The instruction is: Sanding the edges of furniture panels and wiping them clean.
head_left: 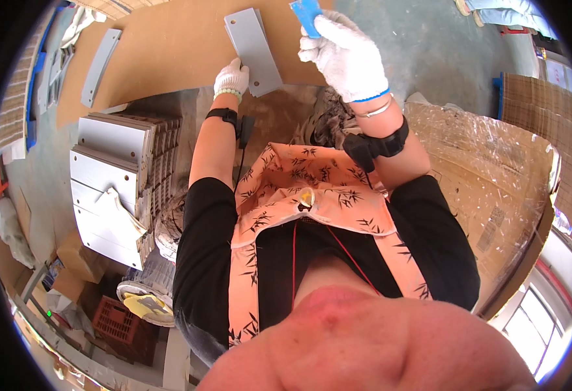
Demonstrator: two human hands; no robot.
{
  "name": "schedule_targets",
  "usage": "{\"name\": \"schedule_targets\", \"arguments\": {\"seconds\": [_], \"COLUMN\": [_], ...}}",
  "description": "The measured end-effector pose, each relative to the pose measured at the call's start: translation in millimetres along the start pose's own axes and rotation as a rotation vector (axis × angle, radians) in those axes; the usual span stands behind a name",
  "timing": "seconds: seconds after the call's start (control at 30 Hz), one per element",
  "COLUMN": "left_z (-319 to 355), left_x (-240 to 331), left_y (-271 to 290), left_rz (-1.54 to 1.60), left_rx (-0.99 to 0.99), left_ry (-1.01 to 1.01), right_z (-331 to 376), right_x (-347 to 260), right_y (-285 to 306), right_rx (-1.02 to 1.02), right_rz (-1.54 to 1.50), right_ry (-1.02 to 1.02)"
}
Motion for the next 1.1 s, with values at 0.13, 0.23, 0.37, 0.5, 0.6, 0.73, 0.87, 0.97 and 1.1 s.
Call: {"name": "schedule_targets", "arguments": {"seconds": [0.13,0.23,0.37,0.5,0.6,0.73,0.87,0.97,1.1], "left_z": [4.2,10.8,32.1,56.1,79.4,117.4,155.2,179.9,213.0], "left_x": [-2.9,-9.0,9.4,15.9,38.0,57.1,77.2,87.1,97.6], "left_y": [3.0,1.9,4.7,9.5,22.0,48.5,83.4,101.6,126.8], "left_rz": [0.053,0.087,0.217,0.437,0.845,1.041,1.011,1.067,0.966], "left_rx": [-0.009,-0.055,-0.012,0.166,-0.009,0.067,0.129,0.243,0.498], "left_ry": [-0.082,-0.020,-0.044,-0.127,-0.130,-0.367,-0.386,-0.417,-0.605], "right_z": [4.4,0.5,1.8,-2.5,-8.3,-11.3,-22.1,-9.3,16.9], "right_x": [2.6,11.5,10.6,22.1,28.6,29.6,59.0,65.3,52.7], "right_y": [-13.1,-14.6,-7.4,-12.1,-7.3,-14.5,-8.5,-37.3,-83.0], "right_rx": [0.072,0.093,0.103,0.071,0.083,0.104,0.062,-0.031,-0.191], "right_rz": [0.014,0.002,0.014,-0.038,-0.025,0.059,-0.026,-0.102,-0.240], "right_ry": [-0.046,-0.098,-0.108,-0.142,-0.139,-0.082,-0.017,0.021,0.068]}}
Point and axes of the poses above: each hand's wrist, its own z-axis away from the middle knuckle, its own y-axis out of the back of the hand, x = y × z, the point moved 1 cm from there along -z, towards the middle knuckle, and after that the axes turned 6 degrees about -x, right-handed, at the moved point
